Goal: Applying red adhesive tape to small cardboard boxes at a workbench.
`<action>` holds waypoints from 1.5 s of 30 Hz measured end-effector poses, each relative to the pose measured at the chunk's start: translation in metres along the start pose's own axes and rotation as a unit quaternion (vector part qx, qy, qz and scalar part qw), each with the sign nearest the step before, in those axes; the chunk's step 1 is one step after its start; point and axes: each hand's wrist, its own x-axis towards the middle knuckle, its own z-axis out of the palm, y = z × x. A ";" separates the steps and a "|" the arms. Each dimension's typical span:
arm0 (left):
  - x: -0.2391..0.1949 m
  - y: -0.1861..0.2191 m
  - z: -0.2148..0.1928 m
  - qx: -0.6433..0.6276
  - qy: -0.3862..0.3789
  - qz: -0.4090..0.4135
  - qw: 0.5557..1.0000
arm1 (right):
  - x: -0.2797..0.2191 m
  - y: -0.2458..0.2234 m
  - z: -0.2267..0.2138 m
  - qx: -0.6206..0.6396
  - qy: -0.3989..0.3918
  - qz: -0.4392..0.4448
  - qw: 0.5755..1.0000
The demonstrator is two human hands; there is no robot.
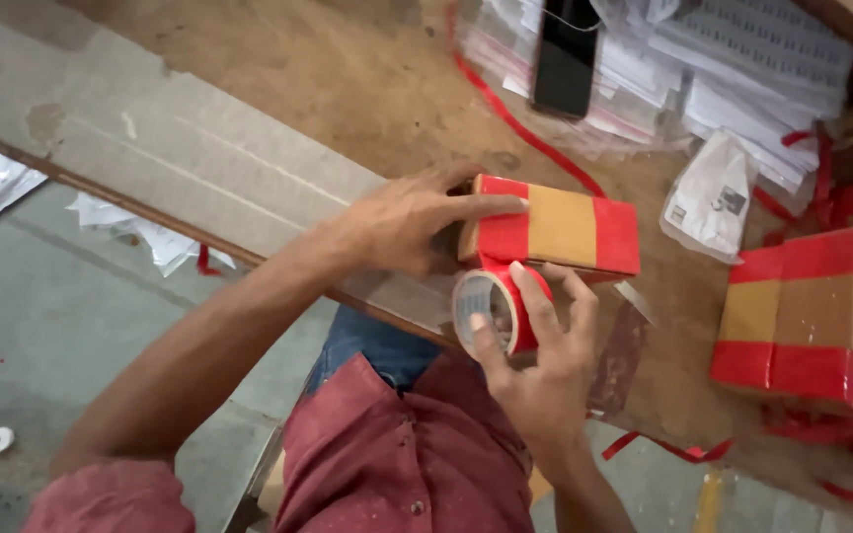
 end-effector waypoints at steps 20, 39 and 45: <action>-0.026 0.061 0.032 -0.103 0.205 -0.112 0.967 | 0.107 -0.042 -0.028 -0.065 -0.127 -0.142 0.980; -0.021 0.046 0.042 -0.077 0.189 -0.208 0.956 | 0.066 -0.008 -0.051 -0.133 -0.249 -0.058 0.958; -0.024 0.053 0.038 -0.032 0.176 -0.178 0.968 | 0.038 0.015 -0.027 -0.175 -0.256 -0.082 0.947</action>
